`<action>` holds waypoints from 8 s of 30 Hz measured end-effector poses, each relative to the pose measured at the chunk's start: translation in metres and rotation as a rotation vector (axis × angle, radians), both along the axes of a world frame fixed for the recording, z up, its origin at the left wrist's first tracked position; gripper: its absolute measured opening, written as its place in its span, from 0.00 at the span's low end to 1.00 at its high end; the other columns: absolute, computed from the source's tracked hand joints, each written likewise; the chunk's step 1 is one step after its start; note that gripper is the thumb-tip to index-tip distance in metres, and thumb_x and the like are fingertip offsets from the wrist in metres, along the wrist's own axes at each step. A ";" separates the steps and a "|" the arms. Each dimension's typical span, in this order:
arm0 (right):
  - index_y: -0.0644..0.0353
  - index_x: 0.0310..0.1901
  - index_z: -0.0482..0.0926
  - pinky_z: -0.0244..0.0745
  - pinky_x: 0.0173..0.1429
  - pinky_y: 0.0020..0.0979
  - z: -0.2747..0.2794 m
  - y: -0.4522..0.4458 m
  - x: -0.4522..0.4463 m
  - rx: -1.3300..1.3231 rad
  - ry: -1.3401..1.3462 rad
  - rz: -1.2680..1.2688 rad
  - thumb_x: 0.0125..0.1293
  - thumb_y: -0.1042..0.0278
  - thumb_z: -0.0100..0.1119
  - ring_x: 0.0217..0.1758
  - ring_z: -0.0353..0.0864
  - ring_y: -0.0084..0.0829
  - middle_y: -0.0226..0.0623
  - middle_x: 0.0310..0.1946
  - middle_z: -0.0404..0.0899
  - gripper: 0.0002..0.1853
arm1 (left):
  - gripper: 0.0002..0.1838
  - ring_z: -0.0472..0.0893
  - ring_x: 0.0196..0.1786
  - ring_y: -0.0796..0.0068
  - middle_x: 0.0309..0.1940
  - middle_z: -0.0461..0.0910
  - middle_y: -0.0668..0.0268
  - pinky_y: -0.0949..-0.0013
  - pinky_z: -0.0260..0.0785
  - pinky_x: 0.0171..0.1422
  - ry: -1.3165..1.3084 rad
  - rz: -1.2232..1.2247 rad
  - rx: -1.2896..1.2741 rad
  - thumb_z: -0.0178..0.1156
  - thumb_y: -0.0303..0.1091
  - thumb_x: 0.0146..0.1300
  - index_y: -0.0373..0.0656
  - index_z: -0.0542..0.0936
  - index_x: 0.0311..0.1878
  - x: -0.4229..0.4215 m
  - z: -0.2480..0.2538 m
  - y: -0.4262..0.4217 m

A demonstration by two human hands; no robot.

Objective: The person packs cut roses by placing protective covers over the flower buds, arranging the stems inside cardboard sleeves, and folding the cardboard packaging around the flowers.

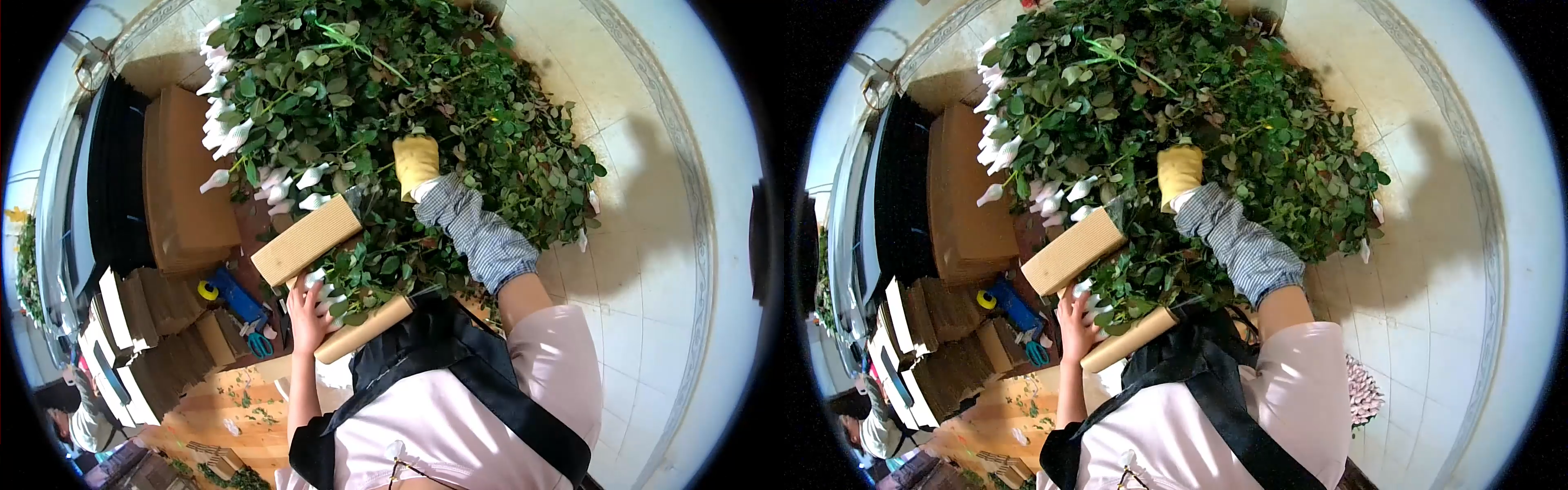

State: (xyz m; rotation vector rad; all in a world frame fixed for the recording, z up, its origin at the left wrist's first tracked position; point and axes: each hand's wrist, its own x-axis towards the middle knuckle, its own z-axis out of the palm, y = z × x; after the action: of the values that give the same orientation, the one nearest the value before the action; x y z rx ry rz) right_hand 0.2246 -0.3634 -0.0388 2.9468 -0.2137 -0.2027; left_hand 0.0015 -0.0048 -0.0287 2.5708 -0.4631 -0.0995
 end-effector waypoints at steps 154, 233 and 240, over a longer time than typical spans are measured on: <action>0.53 0.38 0.87 0.79 0.43 0.43 0.009 0.173 -0.146 0.179 -0.047 0.660 0.50 0.73 0.64 0.34 0.86 0.46 0.44 0.28 0.85 0.12 | 0.14 0.83 0.29 0.59 0.26 0.82 0.49 0.62 0.73 0.37 0.142 1.046 -0.909 0.60 0.37 0.62 0.33 0.83 0.34 -0.014 -0.021 0.031; 0.52 0.62 0.79 0.78 0.57 0.44 0.041 0.161 -0.155 0.539 0.460 0.593 0.70 0.47 0.57 0.51 0.84 0.47 0.46 0.48 0.86 0.25 | 0.30 0.67 0.69 0.51 0.66 0.64 0.47 0.57 0.66 0.70 0.120 0.473 -0.514 0.75 0.38 0.55 0.46 0.78 0.62 -0.002 -0.037 0.024; 0.53 0.60 0.80 0.79 0.53 0.45 0.047 0.159 -0.162 0.766 0.245 0.546 0.70 0.52 0.58 0.48 0.85 0.48 0.45 0.45 0.87 0.22 | 0.32 0.58 0.75 0.45 0.72 0.56 0.44 0.53 0.60 0.76 0.317 0.522 -0.653 0.76 0.47 0.57 0.48 0.78 0.62 0.005 -0.054 0.007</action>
State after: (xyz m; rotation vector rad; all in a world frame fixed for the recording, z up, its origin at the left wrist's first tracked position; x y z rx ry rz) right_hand 0.0625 -0.2044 0.0082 3.4923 0.8812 -0.6821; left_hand 0.0064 0.0021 -0.0826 1.9040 0.2668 -0.1383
